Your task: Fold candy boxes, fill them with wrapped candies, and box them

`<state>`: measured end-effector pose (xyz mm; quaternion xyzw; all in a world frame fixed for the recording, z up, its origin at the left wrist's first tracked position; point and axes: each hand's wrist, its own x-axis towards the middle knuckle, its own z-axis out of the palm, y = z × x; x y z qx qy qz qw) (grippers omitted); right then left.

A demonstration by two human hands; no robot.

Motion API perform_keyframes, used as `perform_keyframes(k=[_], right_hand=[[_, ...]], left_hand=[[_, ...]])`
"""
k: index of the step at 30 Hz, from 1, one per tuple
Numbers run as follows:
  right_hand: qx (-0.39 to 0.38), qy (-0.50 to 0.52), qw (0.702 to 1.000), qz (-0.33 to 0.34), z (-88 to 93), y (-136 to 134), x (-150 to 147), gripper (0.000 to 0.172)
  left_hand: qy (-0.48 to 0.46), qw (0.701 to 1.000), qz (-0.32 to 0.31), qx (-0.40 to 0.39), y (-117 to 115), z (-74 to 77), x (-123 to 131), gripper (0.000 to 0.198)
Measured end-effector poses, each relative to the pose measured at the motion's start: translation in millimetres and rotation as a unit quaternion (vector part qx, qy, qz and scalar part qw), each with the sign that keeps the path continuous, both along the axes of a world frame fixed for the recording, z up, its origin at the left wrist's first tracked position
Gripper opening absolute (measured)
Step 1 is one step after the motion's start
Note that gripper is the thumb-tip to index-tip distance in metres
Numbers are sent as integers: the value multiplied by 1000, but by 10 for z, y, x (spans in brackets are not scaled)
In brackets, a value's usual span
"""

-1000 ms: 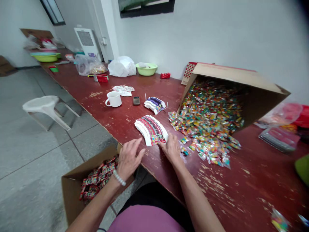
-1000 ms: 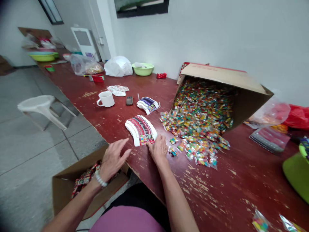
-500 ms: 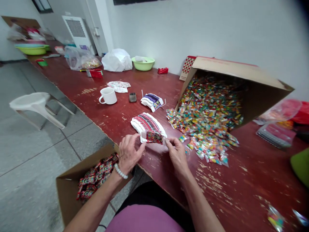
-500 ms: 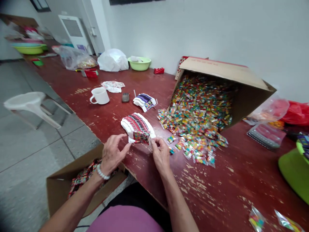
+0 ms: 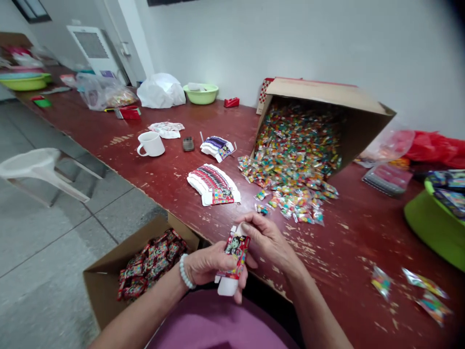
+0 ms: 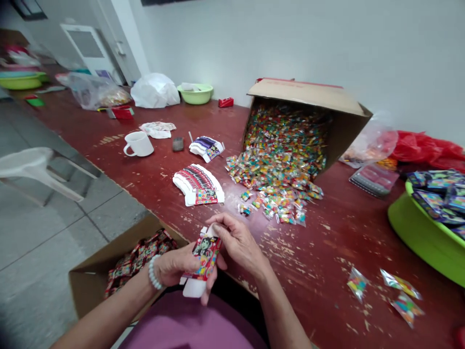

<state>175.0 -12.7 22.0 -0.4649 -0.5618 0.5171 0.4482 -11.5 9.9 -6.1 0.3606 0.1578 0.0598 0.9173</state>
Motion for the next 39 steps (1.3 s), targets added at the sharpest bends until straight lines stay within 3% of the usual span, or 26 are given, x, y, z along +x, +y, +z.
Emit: perform_keyframes(k=[4, 6, 10, 12, 14, 18, 21, 24, 28, 31, 36, 39], right_hand=[[-10, 50, 997, -62, -112, -93, -18, 42], [-27, 93, 994, -57, -157, -164, -51, 48], [-83, 198, 977, -7, -206, -308, -168, 46], [-110, 225, 968, -21, -229, -349, -226, 38], [-110, 210, 969, -76, -255, -359, -259, 31], [-26, 69, 979, -189, -307, -325, -235, 22], [0, 17, 969, -247, -366, -301, -197, 31], [-12, 37, 961, -274, -442, -296, -203, 44], [3, 88, 965, -246, -471, -309, -247, 29], [6, 105, 967, -233, -431, -333, -259, 25], [9, 50, 969, -242, -418, -361, -237, 25], [9, 39, 976, -212, -435, -356, -193, 24]], left_hand=[[2, 998, 65, 5, -65, 4, -11, 56], [17, 996, 84, 23, -61, 34, -25, 50], [65, 986, 130, 87, -77, 75, 12, 33], [89, 978, 150, 113, -100, 80, 62, 31], [107, 970, 173, 131, -117, 72, 116, 31], [123, 951, 215, 187, -111, 43, 179, 31], [140, 921, 284, 228, -110, 44, 170, 39], [148, 899, 337, 239, -151, 62, 161, 52], [150, 875, 378, 263, -225, 61, 188, 59], [166, 867, 381, 273, -239, 30, 180, 62], [164, 891, 328, 268, -195, 7, 104, 51], [146, 904, 317, 245, -176, 27, 84, 40]])
